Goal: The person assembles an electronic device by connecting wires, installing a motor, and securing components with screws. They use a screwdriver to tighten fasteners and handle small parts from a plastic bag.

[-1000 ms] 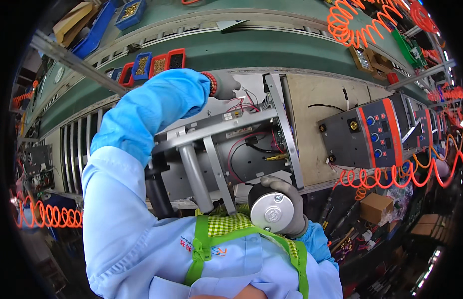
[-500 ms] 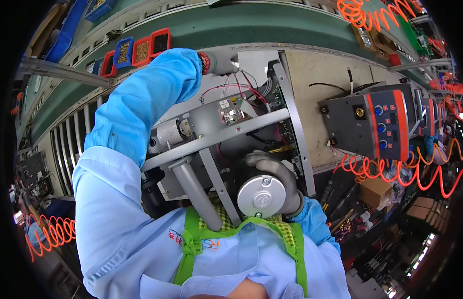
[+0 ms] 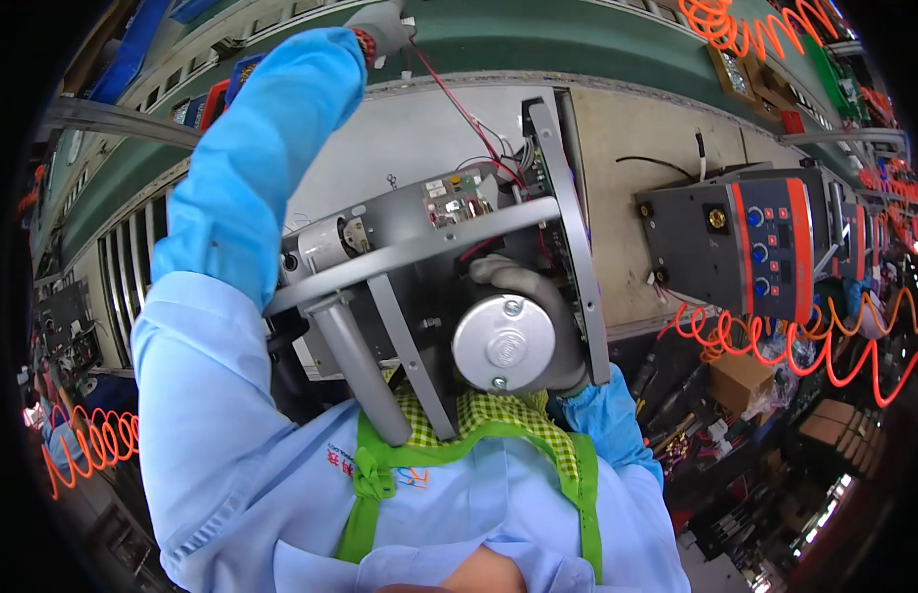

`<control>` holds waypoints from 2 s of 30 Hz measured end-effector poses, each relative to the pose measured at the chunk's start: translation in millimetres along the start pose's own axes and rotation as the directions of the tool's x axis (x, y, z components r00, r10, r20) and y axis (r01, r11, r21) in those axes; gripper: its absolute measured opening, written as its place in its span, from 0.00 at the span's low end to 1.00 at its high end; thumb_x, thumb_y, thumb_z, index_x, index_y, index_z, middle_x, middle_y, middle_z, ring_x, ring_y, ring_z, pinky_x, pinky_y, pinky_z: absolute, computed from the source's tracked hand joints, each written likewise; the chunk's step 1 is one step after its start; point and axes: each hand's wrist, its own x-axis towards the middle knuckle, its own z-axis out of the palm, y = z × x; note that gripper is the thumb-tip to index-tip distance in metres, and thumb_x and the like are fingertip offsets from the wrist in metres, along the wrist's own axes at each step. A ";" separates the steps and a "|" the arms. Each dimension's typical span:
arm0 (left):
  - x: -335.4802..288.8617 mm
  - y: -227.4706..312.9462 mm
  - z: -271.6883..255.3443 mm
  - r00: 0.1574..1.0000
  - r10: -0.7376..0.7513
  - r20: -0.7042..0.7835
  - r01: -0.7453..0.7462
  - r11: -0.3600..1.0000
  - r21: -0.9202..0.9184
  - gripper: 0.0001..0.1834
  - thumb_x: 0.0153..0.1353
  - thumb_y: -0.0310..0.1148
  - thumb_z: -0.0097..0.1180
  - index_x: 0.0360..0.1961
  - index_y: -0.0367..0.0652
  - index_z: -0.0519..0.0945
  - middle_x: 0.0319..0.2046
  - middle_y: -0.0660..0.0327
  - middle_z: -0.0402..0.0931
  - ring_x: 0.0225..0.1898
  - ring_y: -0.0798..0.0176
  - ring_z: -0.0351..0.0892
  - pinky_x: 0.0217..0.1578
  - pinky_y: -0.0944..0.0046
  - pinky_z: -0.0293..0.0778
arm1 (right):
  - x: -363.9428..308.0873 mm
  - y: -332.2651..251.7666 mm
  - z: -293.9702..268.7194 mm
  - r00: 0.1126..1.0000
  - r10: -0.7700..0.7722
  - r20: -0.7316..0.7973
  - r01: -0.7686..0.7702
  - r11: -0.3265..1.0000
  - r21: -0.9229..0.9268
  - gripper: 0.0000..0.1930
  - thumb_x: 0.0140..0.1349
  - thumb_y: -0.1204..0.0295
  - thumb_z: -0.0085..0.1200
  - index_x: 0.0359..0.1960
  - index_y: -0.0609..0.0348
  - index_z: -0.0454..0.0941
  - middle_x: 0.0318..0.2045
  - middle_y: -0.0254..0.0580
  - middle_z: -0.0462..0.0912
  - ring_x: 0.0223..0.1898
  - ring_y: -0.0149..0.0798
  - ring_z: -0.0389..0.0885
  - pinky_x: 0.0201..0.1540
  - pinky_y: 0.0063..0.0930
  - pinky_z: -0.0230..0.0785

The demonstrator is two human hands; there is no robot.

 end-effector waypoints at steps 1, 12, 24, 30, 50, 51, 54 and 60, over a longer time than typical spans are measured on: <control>-9.2 5.8 -11.2 0.999 0.022 0.044 -0.024 0.999 0.040 0.21 0.59 0.44 0.52 0.47 0.39 0.77 0.41 0.43 0.79 0.45 0.43 0.79 0.46 0.49 0.74 | -0.3 1.6 0.9 1.000 -0.005 0.003 0.005 1.000 -0.002 0.45 0.35 0.61 0.77 0.55 0.64 0.65 0.54 0.54 0.72 0.59 0.51 0.69 0.62 0.44 0.60; -224.0 65.7 -226.6 0.758 0.624 0.189 -0.568 0.775 -0.277 0.28 0.60 0.52 0.56 0.53 0.41 0.74 0.43 0.50 0.78 0.42 0.53 0.80 0.44 0.58 0.74 | 25.5 22.0 6.9 0.947 0.321 0.020 -0.317 0.924 0.214 0.49 0.29 0.73 0.76 0.60 0.60 0.63 0.55 0.46 0.71 0.58 0.39 0.69 0.62 0.35 0.62; -476.6 100.0 1.4 0.681 0.462 0.568 0.356 0.469 -0.809 0.24 0.67 0.43 0.51 0.56 0.37 0.70 0.47 0.53 0.76 0.47 0.59 0.78 0.46 0.58 0.74 | 25.7 38.4 12.9 0.970 0.219 0.107 -0.225 0.973 0.052 0.52 0.32 0.70 0.75 0.64 0.57 0.58 0.52 0.44 0.74 0.55 0.38 0.73 0.57 0.31 0.67; -449.6 157.5 106.4 0.866 -0.002 0.501 0.374 -0.662 -0.649 0.33 0.65 0.48 0.54 0.63 0.41 0.59 0.59 0.52 0.66 0.58 0.59 0.70 0.56 0.58 0.72 | 26.6 41.0 18.8 0.989 0.141 0.036 -0.142 0.989 0.030 0.49 0.32 0.67 0.77 0.60 0.55 0.61 0.49 0.44 0.76 0.53 0.40 0.76 0.57 0.33 0.68; -472.8 164.4 120.6 0.935 -0.153 0.319 0.336 0.099 -0.937 0.26 0.66 0.42 0.54 0.59 0.37 0.66 0.46 0.54 0.76 0.45 0.62 0.78 0.47 0.62 0.76 | -228.1 30.5 -10.2 0.942 0.300 0.152 -0.280 0.950 -0.139 0.26 0.52 0.71 0.61 0.55 0.64 0.71 0.47 0.52 0.76 0.47 0.50 0.78 0.52 0.38 0.70; -486.8 153.0 135.5 0.935 -0.046 0.351 0.351 0.245 -0.904 0.27 0.67 0.43 0.53 0.59 0.37 0.65 0.46 0.53 0.75 0.47 0.61 0.78 0.47 0.61 0.76 | -260.4 50.6 -11.8 0.929 0.367 0.049 -0.358 0.924 -0.134 0.24 0.54 0.72 0.59 0.53 0.64 0.72 0.46 0.51 0.77 0.46 0.47 0.79 0.51 0.36 0.72; -513.2 129.8 155.0 0.871 0.150 0.467 0.280 0.630 -0.724 0.24 0.65 0.41 0.55 0.56 0.37 0.70 0.45 0.52 0.77 0.46 0.58 0.79 0.47 0.59 0.75 | -369.7 136.1 5.5 0.737 0.591 -0.328 -0.644 0.762 -0.072 0.17 0.59 0.74 0.54 0.51 0.64 0.74 0.46 0.50 0.79 0.47 0.42 0.80 0.51 0.33 0.73; -492.4 104.1 189.0 0.624 0.541 0.564 -0.276 0.828 -0.488 0.24 0.61 0.41 0.56 0.55 0.39 0.71 0.49 0.48 0.75 0.50 0.47 0.76 0.52 0.53 0.73 | -545.3 285.5 80.0 -0.051 0.818 -0.572 -0.954 0.130 0.271 0.29 0.55 0.54 0.57 0.52 0.64 0.75 0.49 0.59 0.79 0.52 0.53 0.77 0.55 0.39 0.68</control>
